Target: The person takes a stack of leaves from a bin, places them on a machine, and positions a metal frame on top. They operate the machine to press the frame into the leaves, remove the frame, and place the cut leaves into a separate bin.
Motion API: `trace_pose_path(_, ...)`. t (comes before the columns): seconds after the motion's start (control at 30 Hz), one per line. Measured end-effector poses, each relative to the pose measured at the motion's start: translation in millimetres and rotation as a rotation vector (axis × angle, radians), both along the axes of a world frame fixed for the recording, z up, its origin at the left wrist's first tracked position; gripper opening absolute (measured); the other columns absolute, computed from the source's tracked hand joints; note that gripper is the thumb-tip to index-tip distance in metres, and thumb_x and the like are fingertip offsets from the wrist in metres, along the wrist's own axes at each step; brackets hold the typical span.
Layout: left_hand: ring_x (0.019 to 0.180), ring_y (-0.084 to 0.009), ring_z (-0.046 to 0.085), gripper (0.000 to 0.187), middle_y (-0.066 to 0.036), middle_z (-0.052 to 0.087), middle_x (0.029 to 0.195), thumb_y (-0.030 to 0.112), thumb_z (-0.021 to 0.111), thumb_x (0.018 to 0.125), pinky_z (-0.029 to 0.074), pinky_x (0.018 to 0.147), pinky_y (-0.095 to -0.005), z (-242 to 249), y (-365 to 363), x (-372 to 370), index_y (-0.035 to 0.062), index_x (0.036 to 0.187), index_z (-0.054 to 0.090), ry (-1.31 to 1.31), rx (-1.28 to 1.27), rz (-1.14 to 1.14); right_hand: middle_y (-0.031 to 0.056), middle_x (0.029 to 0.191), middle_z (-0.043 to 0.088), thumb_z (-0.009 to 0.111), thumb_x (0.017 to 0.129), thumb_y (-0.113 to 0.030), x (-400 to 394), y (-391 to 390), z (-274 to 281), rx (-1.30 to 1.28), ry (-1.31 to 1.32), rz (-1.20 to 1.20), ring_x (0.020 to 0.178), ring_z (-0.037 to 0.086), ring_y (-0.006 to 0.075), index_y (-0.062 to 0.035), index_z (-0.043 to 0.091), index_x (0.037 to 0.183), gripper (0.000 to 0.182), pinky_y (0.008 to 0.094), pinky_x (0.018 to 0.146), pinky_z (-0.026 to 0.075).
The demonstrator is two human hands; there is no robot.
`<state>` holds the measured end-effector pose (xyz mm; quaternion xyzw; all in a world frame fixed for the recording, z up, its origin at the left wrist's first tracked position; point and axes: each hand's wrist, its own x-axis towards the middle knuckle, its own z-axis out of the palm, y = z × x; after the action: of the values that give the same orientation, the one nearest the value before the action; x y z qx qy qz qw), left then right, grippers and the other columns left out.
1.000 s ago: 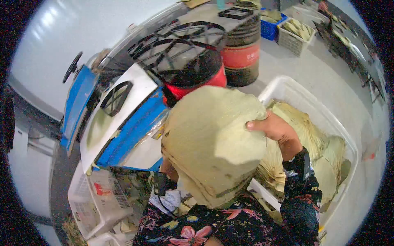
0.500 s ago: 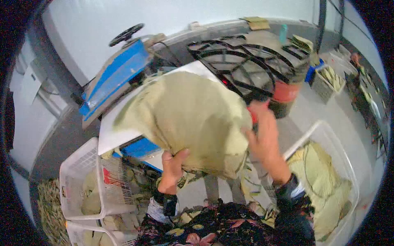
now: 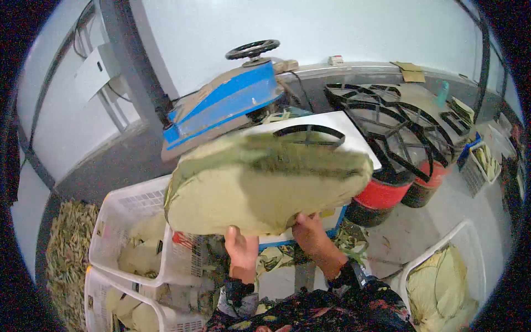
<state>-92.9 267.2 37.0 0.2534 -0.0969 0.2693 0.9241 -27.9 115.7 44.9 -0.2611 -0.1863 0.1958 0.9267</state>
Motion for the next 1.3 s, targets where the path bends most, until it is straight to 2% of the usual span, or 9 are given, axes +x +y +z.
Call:
trace_pose_path(0.53,0.118,-0.0253,0.046,0.046,-0.009,0.047,0.127,0.021,0.051,0.090,0.040,0.098,-0.0419,39.6,6.0,81.4,0.0030,0.130,0.037,0.329,-0.087,0.135,0.0111,0.123,0.050,0.058,0.081,-0.012,85.2,39.8,12.9,-0.083,0.091,0.099,0.114,0.047,0.0230,-0.0006,0.043,0.124,0.047,0.0389,0.097,0.038)
trace_pose_path(0.6,0.112,-0.0232,0.050,0.042,-0.010,0.052,0.119,0.024,0.050,0.092,0.045,0.092,-0.0392,34.6,22.5,105.7,0.0017,0.127,0.041,0.474,-0.041,0.126,0.0116,0.115,0.056,0.058,0.083,-0.014,109.1,38.6,9.0,-0.690,-0.267,0.036,0.104,0.053,0.0198,0.0018,0.052,0.116,0.037,0.0355,0.092,0.041)
trace_pose_path(0.67,0.108,-0.0210,0.052,0.042,-0.010,0.055,0.113,0.025,0.051,0.092,0.046,0.086,-0.0360,22.8,37.0,121.1,0.0004,0.125,0.043,0.560,-0.163,0.091,0.0104,0.108,0.059,0.059,0.083,-0.014,128.1,52.9,16.7,-0.653,-0.144,0.016,0.098,0.055,0.0185,0.0024,0.055,0.111,0.033,0.0340,0.088,0.043)
trace_pose_path(0.8,0.110,-0.0266,0.049,0.047,-0.017,0.048,0.121,0.021,0.055,0.088,0.042,0.088,-0.0343,2.7,37.5,121.3,-0.0037,0.125,0.042,0.799,0.543,0.388,0.0069,0.100,0.061,0.061,0.083,-0.015,161.3,67.5,8.0,-0.552,0.118,-0.049,0.088,0.058,0.0154,0.0032,0.058,0.106,0.029,0.0301,0.079,0.046)
trace_pose_path(0.87,0.110,-0.0312,0.047,0.046,-0.022,0.046,0.121,0.014,0.057,0.082,0.039,0.093,-0.0382,24.7,7.7,116.4,-0.0039,0.123,0.044,0.715,1.512,1.404,0.0066,0.100,0.061,0.061,0.083,-0.014,163.8,66.8,9.2,-0.591,0.170,-0.016,0.088,0.057,0.0152,0.0035,0.058,0.104,0.028,0.0299,0.078,0.046)
trace_pose_path(0.9,0.109,-0.0344,0.047,0.046,-0.021,0.047,0.118,0.008,0.057,0.077,0.037,0.095,-0.0429,33.5,6.3,116.4,-0.0028,0.121,0.048,0.626,1.785,1.101,0.0064,0.099,0.061,0.061,0.083,-0.013,164.5,65.9,8.1,-0.633,0.215,0.011,0.088,0.057,0.0149,0.0039,0.058,0.103,0.026,0.0298,0.077,0.047)
trace_pose_path(1.03,0.107,-0.0347,0.048,0.044,-0.016,0.052,0.110,0.006,0.060,0.071,0.038,0.092,-0.0447,7.9,5.0,149.4,0.0000,0.114,0.052,0.471,2.018,0.875,0.0065,0.097,0.061,0.062,0.082,-0.015,176.6,57.7,-16.2,-0.632,0.170,0.076,0.086,0.057,0.0147,0.0042,0.056,0.106,0.031,0.0305,0.076,0.047)
trace_pose_path(1.2,0.101,-0.0341,0.050,0.036,-0.016,0.052,0.105,0.005,0.057,0.073,0.040,0.088,-0.0441,-20.0,14.2,159.3,0.0001,0.109,0.055,0.508,1.941,0.898,0.0173,0.098,0.062,0.058,0.083,-0.021,199.1,23.4,12.1,-1.080,-0.787,0.012,0.087,0.060,0.0311,0.0035,0.055,0.106,0.034,0.0374,0.078,0.047)
trace_pose_path(1.3,0.096,-0.0338,0.051,0.033,-0.016,0.052,0.101,0.005,0.058,0.073,0.040,0.086,-0.0443,-26.1,17.3,156.8,-0.0004,0.105,0.056,0.516,1.989,0.859,0.0197,0.098,0.060,0.060,0.077,-0.015,247.1,3.6,24.7,-1.459,-1.231,-0.474,0.089,0.057,0.0373,0.0005,0.060,0.101,0.029,0.0407,0.079,0.046)
